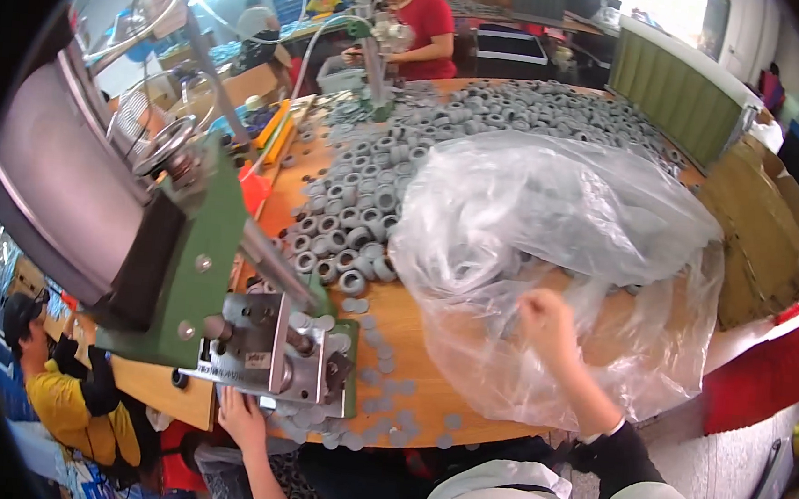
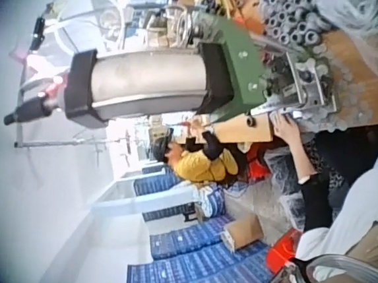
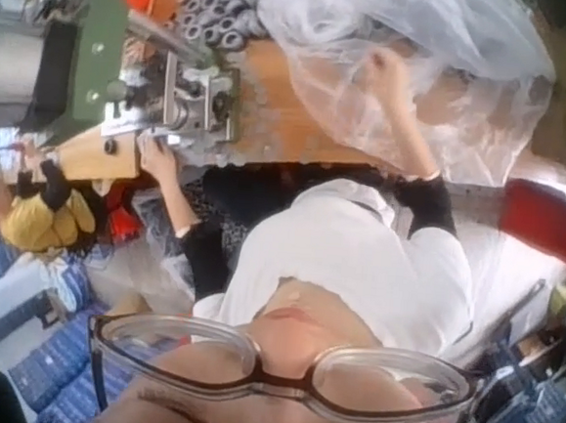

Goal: Operating a manual assembly press to join gray plastic rings with silver metal discs.

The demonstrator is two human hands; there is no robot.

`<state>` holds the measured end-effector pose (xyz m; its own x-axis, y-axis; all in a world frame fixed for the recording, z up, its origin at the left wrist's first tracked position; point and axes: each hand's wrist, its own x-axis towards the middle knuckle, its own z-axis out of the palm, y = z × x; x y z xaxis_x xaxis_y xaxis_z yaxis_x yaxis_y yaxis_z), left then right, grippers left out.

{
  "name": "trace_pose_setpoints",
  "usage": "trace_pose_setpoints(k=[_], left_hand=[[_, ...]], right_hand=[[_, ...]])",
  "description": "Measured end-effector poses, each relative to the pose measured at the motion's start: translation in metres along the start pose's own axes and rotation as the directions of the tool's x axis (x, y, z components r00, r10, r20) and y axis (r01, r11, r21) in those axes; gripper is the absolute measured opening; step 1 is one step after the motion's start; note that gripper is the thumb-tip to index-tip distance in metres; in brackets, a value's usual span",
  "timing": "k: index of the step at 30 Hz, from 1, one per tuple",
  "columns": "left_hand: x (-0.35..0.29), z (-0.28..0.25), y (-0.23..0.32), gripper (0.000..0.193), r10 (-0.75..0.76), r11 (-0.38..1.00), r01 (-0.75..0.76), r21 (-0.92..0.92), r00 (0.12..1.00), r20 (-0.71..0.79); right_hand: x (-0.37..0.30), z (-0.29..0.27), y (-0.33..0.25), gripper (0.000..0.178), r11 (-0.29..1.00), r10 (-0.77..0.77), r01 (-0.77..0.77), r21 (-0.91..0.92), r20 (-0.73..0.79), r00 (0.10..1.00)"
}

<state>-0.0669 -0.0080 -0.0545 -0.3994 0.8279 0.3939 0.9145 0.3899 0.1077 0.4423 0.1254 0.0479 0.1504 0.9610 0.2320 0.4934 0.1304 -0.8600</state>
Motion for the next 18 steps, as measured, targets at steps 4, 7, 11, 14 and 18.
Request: trace_pose_setpoints(k=[4, 7, 11, 14, 18], left_hand=[[0.010, 0.007, 0.025, 0.037, -0.021, 0.981, 0.019, -0.195, 1.000, -0.008], [0.000, -0.009, 0.046, 0.038, -0.224, 0.756, 0.031, -0.654, 0.951, -0.214], [0.001, -0.041, 0.091, 0.050, 0.021, 0.675, -0.329, -0.661, 0.903, -0.428], [0.018, -0.065, 0.148, 0.047, -0.092, 0.421, -0.223, -0.879, 0.954, -0.286], [0.043, -0.082, 0.153, 0.035, -0.188, 0.556, -0.049, -0.830, 0.965, -0.183]], right_hand=[[0.061, -0.068, 0.102, 0.026, 0.912, 0.055, -0.069, -0.404, -0.047, 0.997], [0.078, -0.064, 0.114, 0.038, 0.726, -0.013, -0.082, -0.683, -0.132, 0.991], [0.101, -0.066, 0.185, 0.052, 0.683, -0.010, -0.148, -0.715, -0.212, 0.977], [0.092, -0.059, 0.195, 0.055, 0.689, -0.246, -0.009, -0.725, -0.245, 0.938], [0.074, -0.062, 0.147, 0.041, 0.577, -0.268, 0.099, -0.811, -0.073, 0.961]])
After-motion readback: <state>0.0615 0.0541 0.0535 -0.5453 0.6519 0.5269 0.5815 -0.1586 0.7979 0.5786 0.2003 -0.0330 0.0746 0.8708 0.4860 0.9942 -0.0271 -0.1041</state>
